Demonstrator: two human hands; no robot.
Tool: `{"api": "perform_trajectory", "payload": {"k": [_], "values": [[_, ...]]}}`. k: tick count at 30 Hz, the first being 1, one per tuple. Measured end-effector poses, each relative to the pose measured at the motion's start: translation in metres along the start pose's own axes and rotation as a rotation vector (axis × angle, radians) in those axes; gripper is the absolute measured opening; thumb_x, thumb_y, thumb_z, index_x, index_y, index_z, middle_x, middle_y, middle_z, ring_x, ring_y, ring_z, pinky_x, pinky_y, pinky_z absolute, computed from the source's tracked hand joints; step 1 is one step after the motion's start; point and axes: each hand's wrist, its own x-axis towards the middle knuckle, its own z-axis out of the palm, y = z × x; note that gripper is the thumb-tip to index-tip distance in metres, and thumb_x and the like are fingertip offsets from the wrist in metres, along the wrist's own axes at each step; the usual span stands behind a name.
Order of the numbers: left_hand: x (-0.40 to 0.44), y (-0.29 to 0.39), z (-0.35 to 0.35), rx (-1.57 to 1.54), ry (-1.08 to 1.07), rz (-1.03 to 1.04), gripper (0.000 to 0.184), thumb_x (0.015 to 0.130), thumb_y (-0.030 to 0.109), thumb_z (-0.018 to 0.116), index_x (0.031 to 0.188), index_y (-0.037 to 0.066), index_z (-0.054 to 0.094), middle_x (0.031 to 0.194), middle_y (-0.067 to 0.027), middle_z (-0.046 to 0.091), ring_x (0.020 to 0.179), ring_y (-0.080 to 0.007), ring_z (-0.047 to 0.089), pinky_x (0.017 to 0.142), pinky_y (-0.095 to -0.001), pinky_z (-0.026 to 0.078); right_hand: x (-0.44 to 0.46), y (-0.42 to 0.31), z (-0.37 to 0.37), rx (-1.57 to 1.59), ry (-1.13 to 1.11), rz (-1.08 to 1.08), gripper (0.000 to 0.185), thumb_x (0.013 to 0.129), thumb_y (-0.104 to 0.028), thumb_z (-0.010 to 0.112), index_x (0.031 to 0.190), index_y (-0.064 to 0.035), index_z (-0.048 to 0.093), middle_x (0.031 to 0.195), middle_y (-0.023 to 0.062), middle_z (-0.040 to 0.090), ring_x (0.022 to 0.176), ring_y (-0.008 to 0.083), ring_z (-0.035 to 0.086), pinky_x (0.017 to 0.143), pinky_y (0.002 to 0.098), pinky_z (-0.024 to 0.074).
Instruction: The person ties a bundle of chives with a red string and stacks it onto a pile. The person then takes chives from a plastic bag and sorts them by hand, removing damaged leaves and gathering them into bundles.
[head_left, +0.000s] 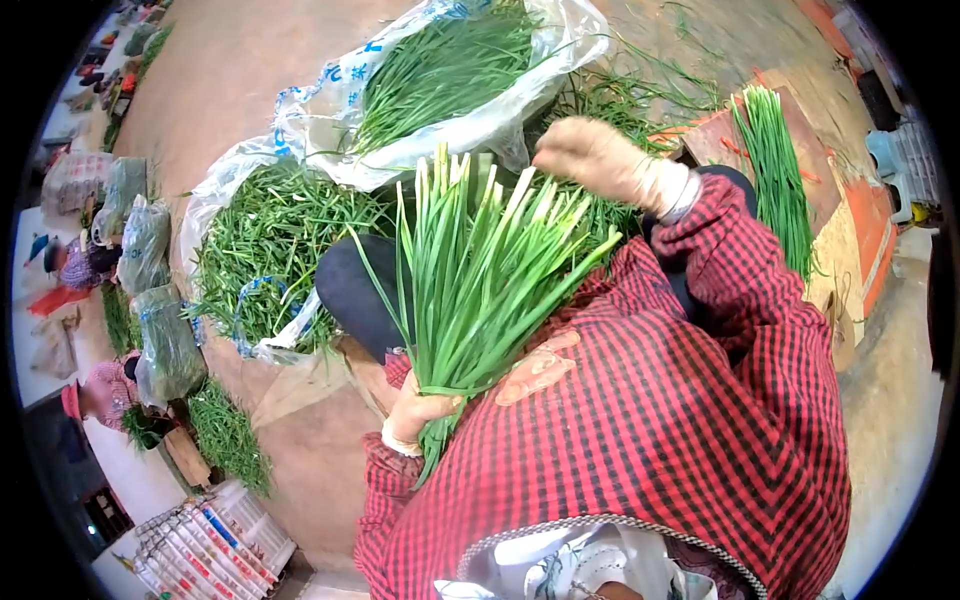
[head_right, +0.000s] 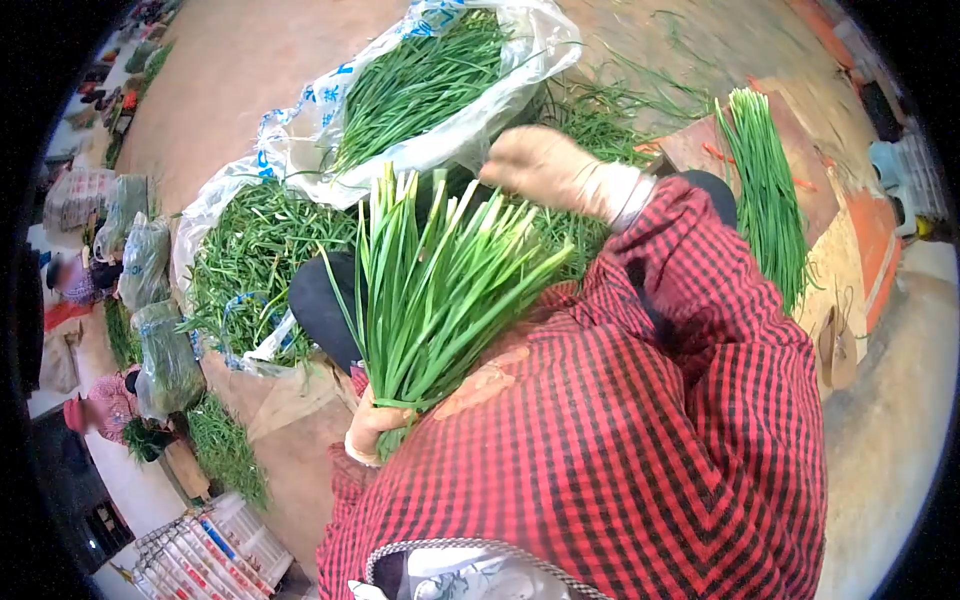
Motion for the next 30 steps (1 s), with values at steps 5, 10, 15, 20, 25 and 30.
{"api": "perform_trajectory", "payload": {"k": [5,10,15,20,25,30], "values": [[-0.008,-0.005,-0.001,-0.106,0.117,0.025,0.062,0.071,0.005,0.072,0.129,0.0,0.051,0.113,-0.0062,0.063,0.095,-0.0157,0.059,0.083,-0.0292,0.046,-0.029,0.077,-0.063,-0.161,0.289,0.65,0.038,0.089,-0.036,0.062,0.105,-0.0012,0.068,0.102,0.0165,0.069,0.093,0.0273,0.065,0.085,0.0376,0.0503],[-0.007,-0.004,0.003,-0.157,0.14,-0.018,0.057,0.072,0.005,0.071,0.126,-0.001,0.053,0.109,-0.0093,0.065,0.084,-0.0164,0.06,0.07,-0.0265,0.046,-0.037,0.014,-0.049,0.321,-0.071,0.559,0.043,0.089,-0.042,0.064,0.108,-0.0032,0.068,0.115,0.0105,0.063,0.109,0.0221,0.058,0.094,0.0342,0.0453],[-0.004,0.003,0.021,-0.14,0.191,0.029,0.056,0.071,0.006,0.072,0.124,-0.001,0.055,0.109,-0.0108,0.066,0.093,-0.0189,0.063,0.08,-0.0304,0.048,-0.022,-0.01,0.025,0.436,-0.222,0.192,0.06,0.086,-0.055,0.063,0.103,0.0017,0.07,0.115,0.0177,0.061,0.108,0.0274,0.058,0.096,0.0355,0.0437],[-0.005,-0.004,0.015,-0.064,0.202,0.07,0.057,0.072,0.009,0.074,0.124,-0.002,0.055,0.11,-0.0105,0.066,0.097,-0.0203,0.063,0.086,-0.0319,0.048,-0.012,-0.01,0.04,0.527,-0.188,0.179,0.049,0.085,-0.048,0.065,0.103,-0.0022,0.071,0.112,0.0146,0.063,0.105,0.0263,0.059,0.094,0.0356,0.0439],[-0.002,-0.007,0.009,-0.066,0.16,0.035,0.058,0.072,0.012,0.076,0.124,-0.002,0.056,0.11,-0.0104,0.066,0.097,-0.0197,0.063,0.085,-0.0317,0.048,-0.015,-0.017,0.041,0.642,-0.135,0.255,0.035,0.085,-0.032,0.065,0.103,-0.0028,0.07,0.108,0.0117,0.065,0.103,0.0217,0.06,0.093,0.0329,0.0439],[-0.003,-0.005,0.009,-0.045,0.187,0.035,0.058,0.072,0.011,0.076,0.124,-0.002,0.055,0.107,-0.0105,0.066,0.093,-0.0195,0.063,0.082,-0.0307,0.048,-0.013,-0.025,0.046,0.663,-0.055,0.293,0.025,0.082,-0.02,0.064,0.097,0.0005,0.07,0.096,0.0089,0.067,0.092,0.0183,0.062,0.086,0.0304,0.0467]]}}
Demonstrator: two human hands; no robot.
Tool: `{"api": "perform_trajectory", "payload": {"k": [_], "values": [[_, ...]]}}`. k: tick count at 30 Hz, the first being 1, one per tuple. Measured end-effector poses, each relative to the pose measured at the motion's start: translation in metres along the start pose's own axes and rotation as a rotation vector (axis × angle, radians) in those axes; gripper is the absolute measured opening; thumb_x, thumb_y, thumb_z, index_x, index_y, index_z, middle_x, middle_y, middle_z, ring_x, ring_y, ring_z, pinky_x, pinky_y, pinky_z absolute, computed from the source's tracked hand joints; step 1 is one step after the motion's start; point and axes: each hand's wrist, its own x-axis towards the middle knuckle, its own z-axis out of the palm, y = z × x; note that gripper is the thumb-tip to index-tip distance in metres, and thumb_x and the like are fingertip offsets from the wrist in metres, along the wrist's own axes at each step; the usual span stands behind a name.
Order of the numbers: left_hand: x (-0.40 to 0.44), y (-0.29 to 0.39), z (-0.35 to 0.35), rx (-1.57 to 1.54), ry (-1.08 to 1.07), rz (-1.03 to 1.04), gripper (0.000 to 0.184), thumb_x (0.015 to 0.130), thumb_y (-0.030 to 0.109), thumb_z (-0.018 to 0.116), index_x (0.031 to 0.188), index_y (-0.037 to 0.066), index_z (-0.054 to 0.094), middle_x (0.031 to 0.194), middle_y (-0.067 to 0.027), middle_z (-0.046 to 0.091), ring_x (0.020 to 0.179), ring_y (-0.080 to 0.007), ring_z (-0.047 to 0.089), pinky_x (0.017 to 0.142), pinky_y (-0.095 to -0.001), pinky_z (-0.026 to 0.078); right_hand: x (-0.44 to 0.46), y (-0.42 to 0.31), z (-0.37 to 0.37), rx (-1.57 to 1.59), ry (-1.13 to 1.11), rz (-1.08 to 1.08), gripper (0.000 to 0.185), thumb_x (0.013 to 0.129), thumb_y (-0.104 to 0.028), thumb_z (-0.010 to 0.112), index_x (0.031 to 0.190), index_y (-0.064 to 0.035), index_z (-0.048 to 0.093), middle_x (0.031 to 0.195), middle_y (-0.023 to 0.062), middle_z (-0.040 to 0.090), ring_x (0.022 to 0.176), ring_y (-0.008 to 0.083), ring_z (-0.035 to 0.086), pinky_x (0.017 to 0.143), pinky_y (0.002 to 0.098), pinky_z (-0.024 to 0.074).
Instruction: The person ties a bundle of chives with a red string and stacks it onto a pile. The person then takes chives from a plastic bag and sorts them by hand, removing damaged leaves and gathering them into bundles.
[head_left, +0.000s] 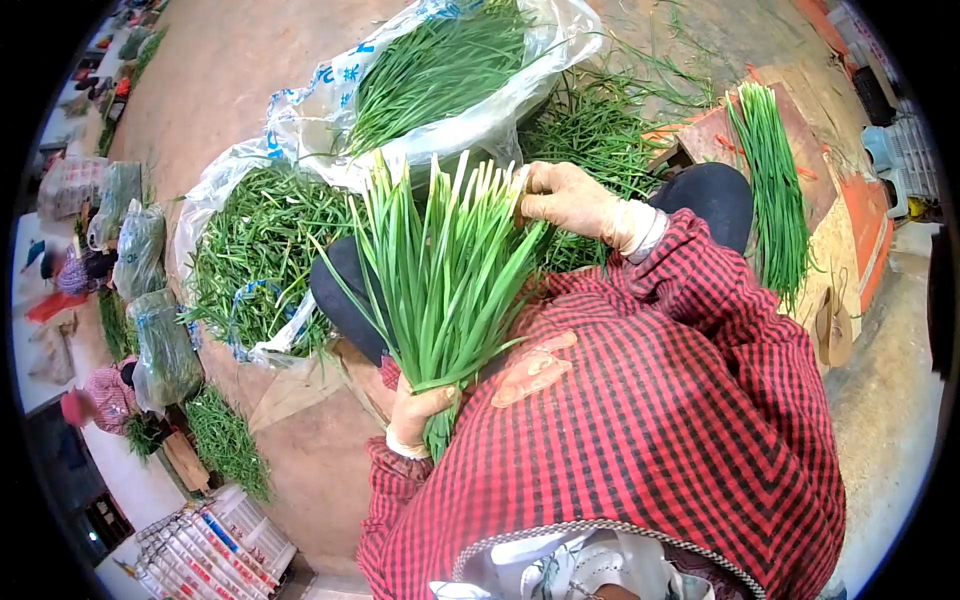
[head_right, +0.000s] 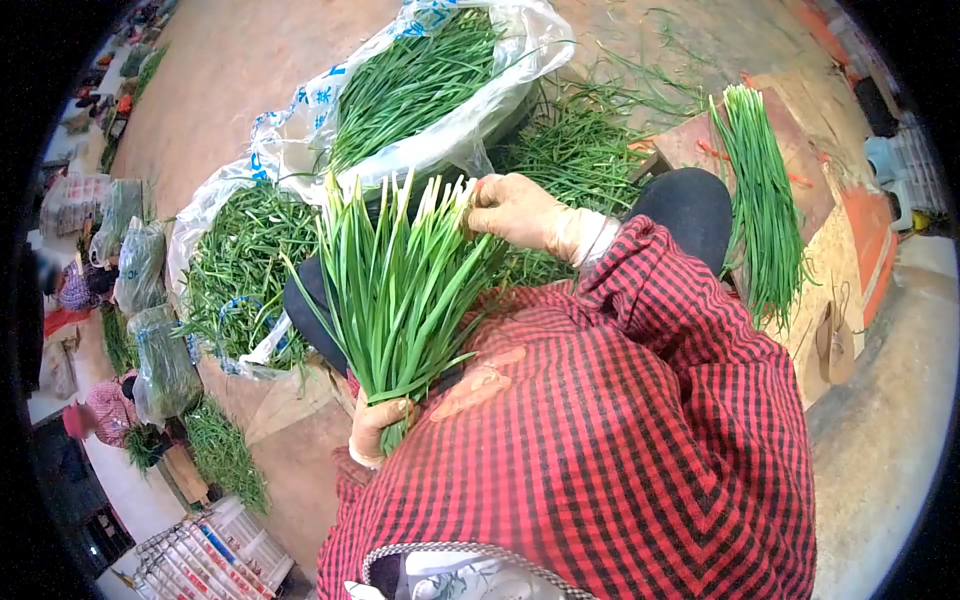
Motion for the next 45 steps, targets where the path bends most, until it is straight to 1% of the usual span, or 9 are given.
{"api": "perform_trajectory", "payload": {"k": [8,12,19,25,27,30,32,36,45], "values": [[-0.006,-0.008,-0.005,-0.351,-0.014,0.044,0.051,0.072,0.005,0.072,0.119,-0.002,0.053,0.089,-0.0093,0.061,0.065,-0.0153,0.054,0.055,-0.0274,0.043,-0.009,0.007,-0.09,-0.33,0.366,-0.026,0.032,0.087,-0.032,0.063,0.092,-0.0016,0.071,0.084,0.0075,0.069,0.084,0.0171,0.063,0.078,0.0318,0.0491],[-0.001,-0.016,-0.016,-0.406,-0.067,0.052,0.047,0.073,0.005,0.07,0.116,-0.002,0.053,0.088,-0.0106,0.06,0.061,-0.0157,0.052,0.052,-0.0281,0.04,-0.029,0.047,-0.107,-0.81,0.399,0.023,0.053,0.088,-0.041,0.065,0.12,0.0014,0.059,0.115,0.0152,0.064,0.1,0.028,0.063,0.089,0.0377,0.0476],[-0.003,-0.001,0.006,-0.349,-0.032,0.082,0.045,0.074,0.006,0.071,0.114,-0.003,0.053,0.087,-0.01,0.059,0.06,-0.0155,0.052,0.052,-0.0276,0.039,-0.007,0.007,-0.026,0.327,-0.109,0.128,0.034,0.094,-0.036,0.061,0.1,-0.0039,0.069,0.085,0.0026,0.068,0.078,0.0098,0.063,0.072,0.0247,0.0514],[-0.006,-0.014,-0.009,-0.395,-0.098,0.086,0.043,0.077,0.01,0.07,0.113,-0.005,0.053,0.079,-0.0084,0.057,0.058,-0.0143,0.049,0.051,-0.0273,0.037,-0.002,0.005,-0.069,0.279,0.37,-0.074,0.026,0.092,-0.026,0.062,0.093,-0.0018,0.07,0.085,0.0049,0.069,0.078,0.0123,0.064,0.074,0.0271,0.0519],[-0.008,-0.009,-0.001,-0.421,-0.112,0.143,0.04,0.079,0.012,0.068,0.112,-0.007,0.053,0.072,-0.0067,0.054,0.056,-0.013,0.045,0.051,-0.0269,0.034,-0.008,0.021,-0.107,-0.362,0.638,0.03,0.035,0.089,-0.032,0.062,0.106,-0.0017,0.069,0.097,0.0095,0.068,0.086,0.0169,0.064,0.082,0.0322,0.0516],[-0.003,-0.008,-0.003,-0.448,-0.163,0.148,0.041,0.079,0.011,0.067,0.113,-0.007,0.053,0.072,-0.0069,0.054,0.056,-0.0128,0.045,0.05,-0.0268,0.033,-0.013,0.058,-0.109,-0.783,0.7,-0.093,0.045,0.088,-0.037,0.062,0.12,-0.0046,0.063,0.114,0.0121,0.063,0.09,0.0186,0.064,0.086,0.0337,0.0509],[-0.002,-0.011,-0.007,-0.474,-0.169,0.099,0.041,0.079,0.011,0.067,0.114,-0.007,0.054,0.072,-0.0073,0.054,0.055,-0.013,0.046,0.05,-0.0267,0.033,-0.024,0.012,-0.064,-0.341,0.266,-0.006,0.055,0.087,-0.037,0.069,0.129,-0.0051,0.056,0.126,0.0132,0.057,0.1,0.0183,0.061,0.089,0.0324,0.0501],[-0.002,-0.01,-0.007,-0.374,-0.164,0.12,0.041,0.079,0.011,0.069,0.113,-0.007,0.054,0.074,-0.0091,0.057,0.054,-0.0137,0.047,0.049,-0.0274,0.034,-0.033,-0.025,-0.002,0.309,-0.212,0.147,0.036,0.092,-0.032,0.064,0.115,-0.0035,0.06,0.082,0.0013,0.061,0.064,0.0059,0.058,0.054,0.0214,0.0491],[-0.01,-0.015,-0.021,-0.358,-0.15,0.066,0.051,0.075,0.012,0.076,0.116,-0.006,0.053,0.083,-0.012,0.061,0.057,-0.0151,0.052,0.051,-0.027,0.039,-0.025,-0.023,-0.06,0.202,0.201,0.027,0.021,0.095,-0.027,0.061,0.094,-0.0068,0.067,0.069,-0.0033,0.061,0.055,0.0032,0.052,0.047,0.0183,0.0427]]}}
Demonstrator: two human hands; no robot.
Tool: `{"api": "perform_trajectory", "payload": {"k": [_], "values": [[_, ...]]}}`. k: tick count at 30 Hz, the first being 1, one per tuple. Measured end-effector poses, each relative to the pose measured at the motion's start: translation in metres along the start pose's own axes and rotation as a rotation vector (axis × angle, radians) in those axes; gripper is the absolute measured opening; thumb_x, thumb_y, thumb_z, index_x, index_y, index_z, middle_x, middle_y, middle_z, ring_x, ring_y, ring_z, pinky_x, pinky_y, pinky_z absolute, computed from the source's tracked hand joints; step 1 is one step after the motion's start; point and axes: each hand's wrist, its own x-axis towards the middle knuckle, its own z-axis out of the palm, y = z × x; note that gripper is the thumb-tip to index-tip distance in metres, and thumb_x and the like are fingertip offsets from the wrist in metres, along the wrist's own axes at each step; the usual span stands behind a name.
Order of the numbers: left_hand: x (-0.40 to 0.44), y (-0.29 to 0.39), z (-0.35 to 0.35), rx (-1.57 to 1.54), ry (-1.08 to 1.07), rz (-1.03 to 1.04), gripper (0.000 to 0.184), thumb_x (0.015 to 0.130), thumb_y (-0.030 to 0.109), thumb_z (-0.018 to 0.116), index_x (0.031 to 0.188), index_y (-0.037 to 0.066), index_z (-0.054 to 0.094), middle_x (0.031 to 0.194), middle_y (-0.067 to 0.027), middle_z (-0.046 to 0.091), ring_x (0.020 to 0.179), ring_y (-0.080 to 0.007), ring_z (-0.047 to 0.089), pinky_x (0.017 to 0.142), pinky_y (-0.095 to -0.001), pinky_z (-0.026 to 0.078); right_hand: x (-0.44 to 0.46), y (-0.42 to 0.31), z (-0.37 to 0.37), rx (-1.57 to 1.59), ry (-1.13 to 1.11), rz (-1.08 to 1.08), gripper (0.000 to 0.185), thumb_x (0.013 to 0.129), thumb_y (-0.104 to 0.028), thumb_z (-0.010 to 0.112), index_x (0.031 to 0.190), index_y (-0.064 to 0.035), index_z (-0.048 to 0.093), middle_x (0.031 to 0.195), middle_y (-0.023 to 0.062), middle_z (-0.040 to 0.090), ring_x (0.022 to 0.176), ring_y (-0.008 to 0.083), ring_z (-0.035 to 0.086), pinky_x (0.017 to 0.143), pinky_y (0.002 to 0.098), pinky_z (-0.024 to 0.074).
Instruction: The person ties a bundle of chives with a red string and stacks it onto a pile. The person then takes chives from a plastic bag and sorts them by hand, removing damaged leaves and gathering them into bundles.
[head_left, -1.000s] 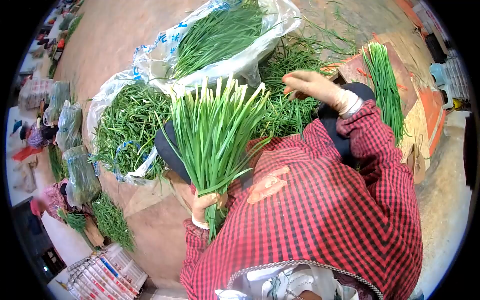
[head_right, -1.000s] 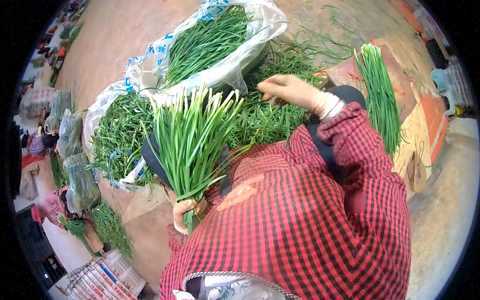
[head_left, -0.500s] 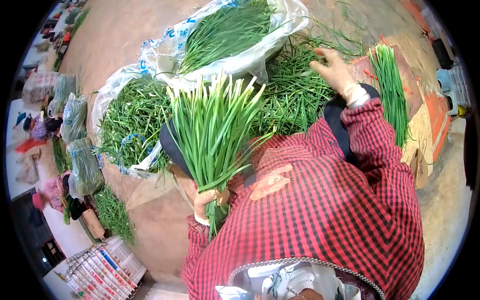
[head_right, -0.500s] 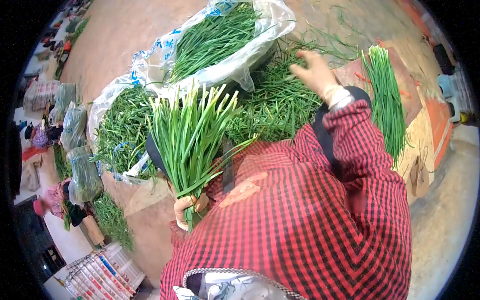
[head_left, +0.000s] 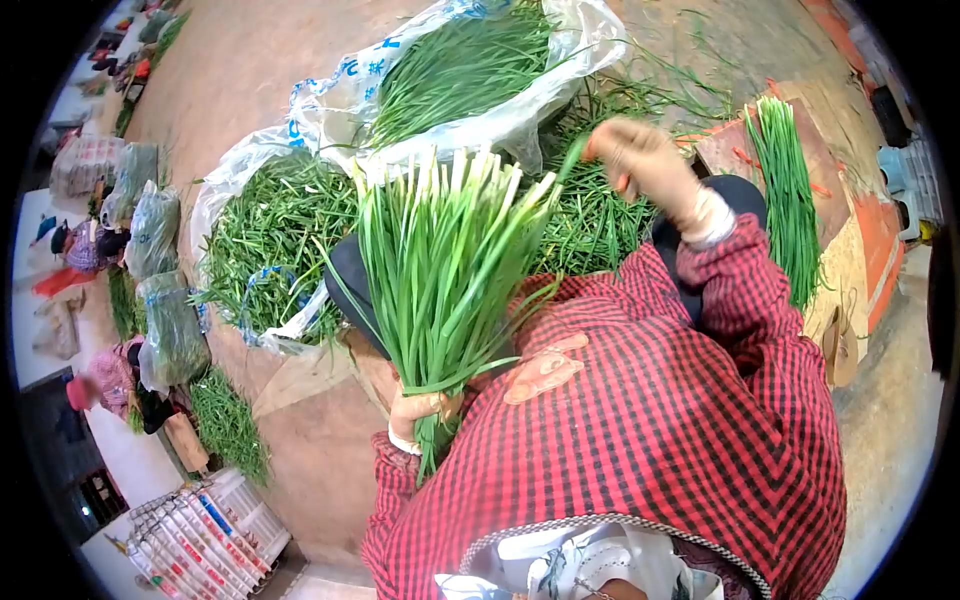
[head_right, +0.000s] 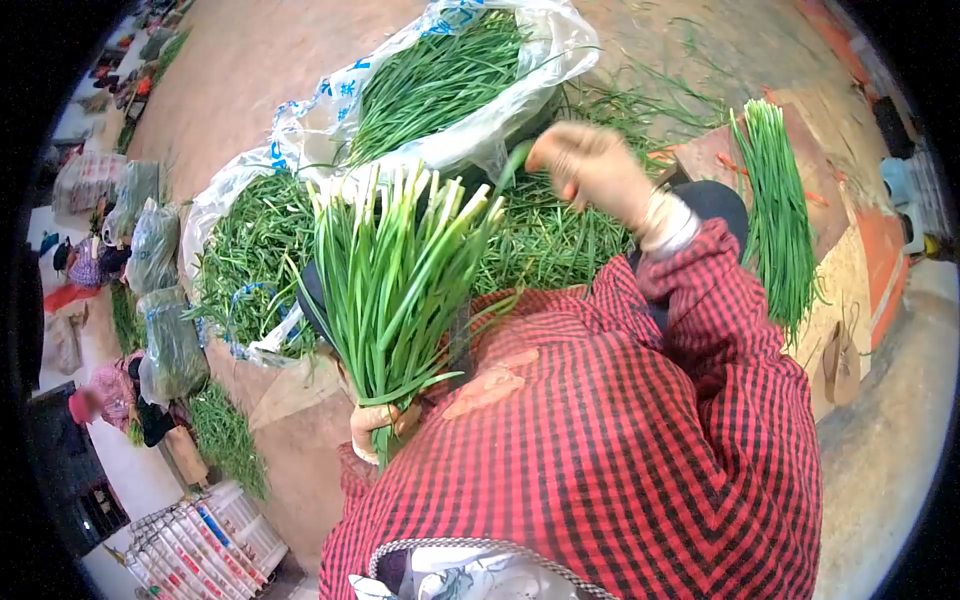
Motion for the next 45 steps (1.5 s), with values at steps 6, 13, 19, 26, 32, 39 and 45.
{"api": "perform_trajectory", "payload": {"k": [6,13,19,26,32,39,45], "values": [[0.006,0.0,0.004,0.076,0.029,-0.001,0.06,0.072,0.009,0.076,0.125,-0.004,0.049,0.096,-0.0113,0.062,0.072,-0.0162,0.056,0.061,-0.0281,0.043,0.039,0.016,-0.05,-0.433,0.279,-0.059,0.044,0.091,-0.037,0.064,0.12,-0.0035,0.062,0.109,0.0098,0.067,0.104,0.0171,0.061,0.091,0.0297,0.0472],[0.014,0.002,0.012,0.238,-0.047,-0.001,0.069,0.071,0.005,0.075,0.133,-0.003,0.045,0.109,-0.0105,0.062,0.088,-0.0173,0.058,0.074,-0.0299,0.045,0.048,-0.016,0.01,-0.307,-0.767,0.022,0.038,0.083,-0.016,0.07,0.118,-0.0015,0.064,0.108,0.0042,0.069,0.098,0.011,0.06,0.089,0.0275,0.0475],[0.019,0.005,0.014,0.231,-0.122,-0.049,0.077,0.072,0.004,0.074,0.14,-0.001,0.04,0.132,-0.0108,0.055,0.12,-0.0208,0.053,0.099,-0.0341,0.041,0.032,-0.01,0.017,-0.408,-0.62,-0.179,0.02,0.086,-0.013,0.065,0.103,-0.0018,0.068,0.09,0.0072,0.07,0.084,0.0143,0.063,0.077,0.03,0.0506],[0.022,0.007,0.014,0.297,-0.097,-0.036,0.073,0.073,0.011,0.078,0.137,-0.001,0.045,0.128,-0.0102,0.058,0.116,-0.019,0.055,0.1,-0.0341,0.041,0.046,0.033,-0.084,-1.06,0.419,-0.156,0.029,0.089,-0.027,0.061,0.106,-0.004,0.067,0.104,0.0164,0.067,0.097,0.0321,0.063,0.087,0.0368,0.0487],[0.041,0.02,0.036,0.366,0.037,-0.06,0.059,0.074,0.016,0.077,0.125,-0.001,0.053,0.105,-0.0038,0.063,0.086,-0.01,0.057,0.074,-0.024,0.045,-0.007,0.022,-0.026,-0.451,-0.37,0.138,0.055,0.092,-0.045,0.06,0.117,0.0031,0.063,0.117,0.0152,0.065,0.112,0.0246,0.059,0.096,0.0365,0.045],[0.068,0.029,0.09,0.334,-0.013,0.073,0.061,0.074,0.012,0.074,0.129,-0.002,0.052,0.118,-0.0077,0.062,0.103,-0.0153,0.058,0.089,-0.0282,0.044,-0.019,0.035,0.039,0.014,-0.52,0.09,0.072,0.091,-0.053,0.058,0.136,0.0016,0.046,0.135,0.0145,0.053,0.126,0.0243,0.048,0.108,0.0351,0.0335],[0.102,0.012,0.122,0.37,-0.285,0.114,0.057,0.079,0.013,0.069,0.13,-0.001,0.05,0.12,-0.0096,0.061,0.11,-0.0184,0.057,0.098,-0.0335,0.043,-0.013,0.041,0.056,0.742,-0.529,0.207,0.073,0.089,-0.051,0.063,0.14,-0.0023,0.043,0.14,0.0112,0.05,0.126,0.0232,0.05,0.108,0.0379,0.0366]]}}
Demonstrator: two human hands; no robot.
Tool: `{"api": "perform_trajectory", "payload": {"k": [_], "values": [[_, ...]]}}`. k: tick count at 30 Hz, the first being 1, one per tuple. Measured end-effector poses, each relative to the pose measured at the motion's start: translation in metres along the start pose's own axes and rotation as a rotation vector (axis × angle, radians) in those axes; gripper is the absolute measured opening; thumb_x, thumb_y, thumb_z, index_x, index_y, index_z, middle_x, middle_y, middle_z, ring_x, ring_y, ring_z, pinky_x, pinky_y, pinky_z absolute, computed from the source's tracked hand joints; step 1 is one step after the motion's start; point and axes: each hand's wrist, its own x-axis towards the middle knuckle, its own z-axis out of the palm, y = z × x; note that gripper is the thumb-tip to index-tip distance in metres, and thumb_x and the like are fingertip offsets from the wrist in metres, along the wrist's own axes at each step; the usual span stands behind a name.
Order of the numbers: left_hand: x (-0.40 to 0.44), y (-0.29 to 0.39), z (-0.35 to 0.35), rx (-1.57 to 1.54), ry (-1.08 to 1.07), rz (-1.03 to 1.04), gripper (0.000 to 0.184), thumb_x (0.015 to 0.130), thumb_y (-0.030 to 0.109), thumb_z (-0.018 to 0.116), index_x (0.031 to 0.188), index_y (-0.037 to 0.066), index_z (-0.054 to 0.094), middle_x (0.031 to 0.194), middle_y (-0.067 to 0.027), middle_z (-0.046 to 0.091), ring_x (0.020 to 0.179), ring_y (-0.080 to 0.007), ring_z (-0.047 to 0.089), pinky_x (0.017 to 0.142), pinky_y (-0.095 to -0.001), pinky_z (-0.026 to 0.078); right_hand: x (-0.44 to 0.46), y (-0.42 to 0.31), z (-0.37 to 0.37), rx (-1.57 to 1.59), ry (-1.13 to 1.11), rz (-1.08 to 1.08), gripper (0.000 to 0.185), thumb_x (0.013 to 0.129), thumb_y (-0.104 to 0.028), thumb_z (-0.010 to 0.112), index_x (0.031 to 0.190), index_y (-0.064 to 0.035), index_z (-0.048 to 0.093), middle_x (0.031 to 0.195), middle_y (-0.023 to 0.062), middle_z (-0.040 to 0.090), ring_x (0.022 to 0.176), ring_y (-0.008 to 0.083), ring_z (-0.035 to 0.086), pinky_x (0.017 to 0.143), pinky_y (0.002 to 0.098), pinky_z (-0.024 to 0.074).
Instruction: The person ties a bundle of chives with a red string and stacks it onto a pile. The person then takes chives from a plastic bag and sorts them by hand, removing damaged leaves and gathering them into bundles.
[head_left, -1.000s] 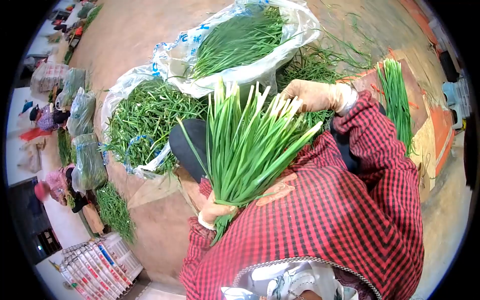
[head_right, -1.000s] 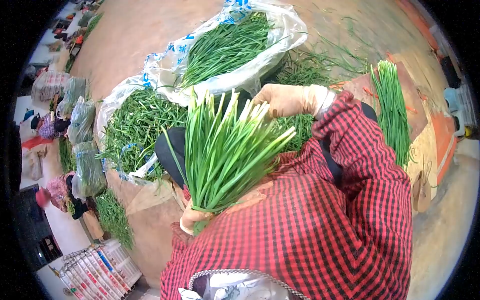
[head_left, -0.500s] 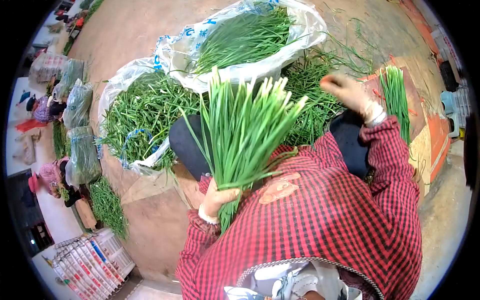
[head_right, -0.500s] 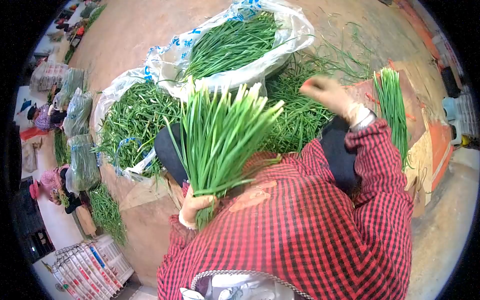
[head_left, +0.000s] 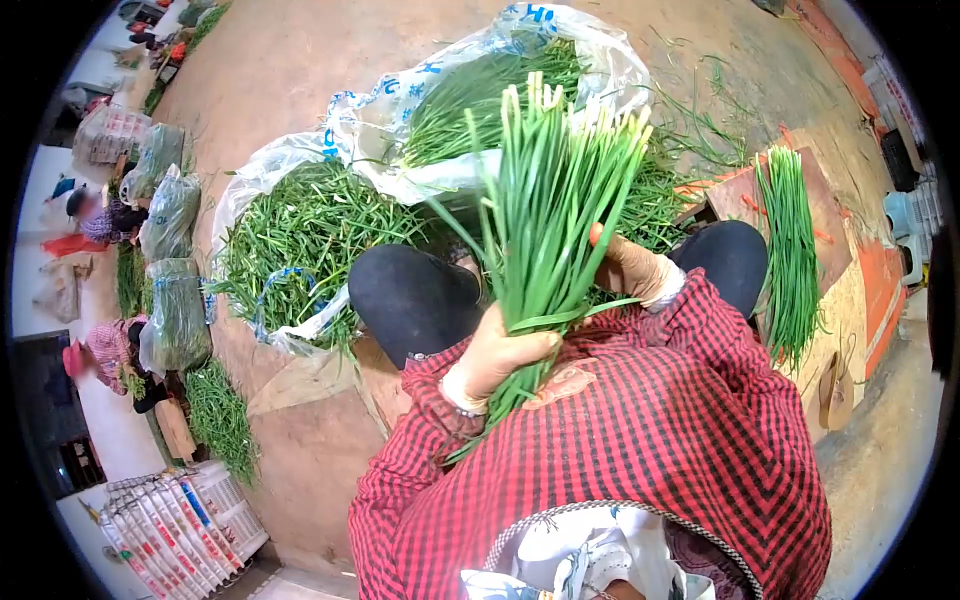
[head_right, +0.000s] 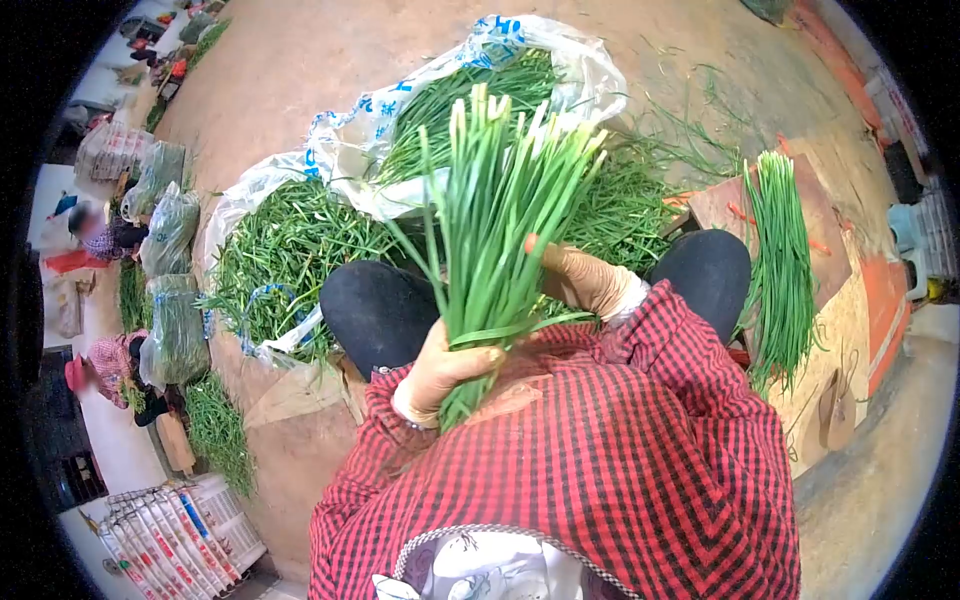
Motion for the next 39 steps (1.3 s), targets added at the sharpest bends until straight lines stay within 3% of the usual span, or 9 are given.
{"api": "perform_trajectory", "payload": {"k": [8,10,14,16,18,23,28,34,39], "values": [[0.046,-0.016,0.011,-0.045,-0.089,-0.141,0.047,0.082,0.015,0.067,0.125,0.001,0.053,0.108,-0.0084,0.065,0.096,-0.0169,0.061,0.085,-0.0309,0.047,0.013,-0.029,0.022,0.185,-0.039,-0.185,0.082,0.087,-0.048,0.065,0.146,-0.0026,0.032,0.147,0.0116,0.042,0.127,0.0237,0.05,0.105,0.0397,0.0443],[0.061,-0.016,0.01,0.019,-0.202,-0.229,0.043,0.087,0.016,0.063,0.126,0.002,0.052,0.113,-0.0083,0.062,0.098,-0.0166,0.059,0.086,-0.0302,0.046,0.016,-0.044,0.023,0.137,0.01,-0.215,0.064,0.087,-0.037,0.069,0.135,-0.0014,0.046,0.129,0.0149,0.057,0.097,0.0193,0.066,0.083,0.0318,0.0565],[0.072,-0.014,0.013,0.462,-0.133,-0.33,0.055,0.089,0.027,0.068,0.133,0.0,0.048,0.124,-0.0082,0.058,0.109,-0.0157,0.055,0.095,-0.0315,0.044,0.012,-0.076,0.018,-0.221,0.154,-0.287,0.044,0.08,-0.024,0.073,0.115,-0.0016,0.06,0.099,0.0081,0.066,0.074,0.0136,0.062,0.065,0.0263,0.0532],[0.059,0.021,0.005,0.753,-0.273,-0.135,0.065,0.087,0.029,0.071,0.139,-0.001,0.043,0.132,-0.013,0.055,0.113,-0.0164,0.054,0.098,-0.0311,0.043,-0.002,-0.098,0.012,-0.3,0.142,-0.263,0.033,0.081,-0.017,0.07,0.109,-0.0022,0.063,0.099,0.0082,0.068,0.086,0.0156,0.062,0.082,0.0298,0.0492],[0.05,0.054,-0.015,0.59,-0.22,-0.291,0.079,0.084,0.037,0.073,0.141,-0.004,0.039,0.138,-0.0182,0.05,0.12,-0.0202,0.053,0.102,-0.0339,0.041,-0.017,-0.118,0.014,-0.402,0.136,-0.242,0.038,0.077,-0.02,0.073,0.108,-0.0023,0.062,0.097,0.0086,0.067,0.088,0.0168,0.063,0.083,0.0308,0.0494],[0.063,0.051,-0.059,0.109,0.082,0.307,0.092,0.083,0.051,0.068,0.146,-0.002,0.028,0.145,-0.0171,0.042,0.13,-0.0262,0.045,0.108,-0.0388,0.036,-0.028,-0.101,0.008,-0.42,0.086,-0.032,0.062,0.073,-0.017,0.076,0.128,-0.0019,0.052,0.107,0.0094,0.066,0.093,0.0173,0.063,0.084,0.031,0.0509],[0.07,0.027,-0.038,-0.213,0.067,0.264,0.078,0.086,0.036,0.07,0.148,0.008,0.03,0.143,-0.0116,0.046,0.13,-0.0259,0.045,0.107,-0.0424,0.038,-0.01,-0.044,0.023,-0.555,-0.054,0.116,0.065,0.085,-0.038,0.072,0.134,-0.002,0.048,0.121,0.0075,0.06,0.109,0.0161,0.055,0.095,0.0322,0.0453],[0.079,0.028,-0.021,-0.056,0.075,0.368,0.092,0.079,0.025,0.076,0.151,0.009,0.021,0.14,-0.01,0.046,0.123,-0.0234,0.05,0.103,-0.04,0.042,-0.015,-0.025,0.037,-0.803,0.129,0.096,0.058,0.087,-0.035,0.068,0.131,-0.0024,0.048,0.118,0.0091,0.062,0.109,0.0176,0.056,0.095,0.0333,0.0457],[0.071,0.038,-0.022,-0.162,0.13,0.167,0.07,0.075,0.007,0.066,0.141,0.003,0.042,0.121,-0.0113,0.061,0.107,-0.0232,0.061,0.097,-0.0374,0.047,-0.019,-0.036,0.047,-0.698,0.048,0.095,0.067,0.088,-0.042,0.067,0.136,-0.0023,0.044,0.124,0.0086,0.058,0.114,0.016,0.053,0.099,0.0328,0.0427]]}}
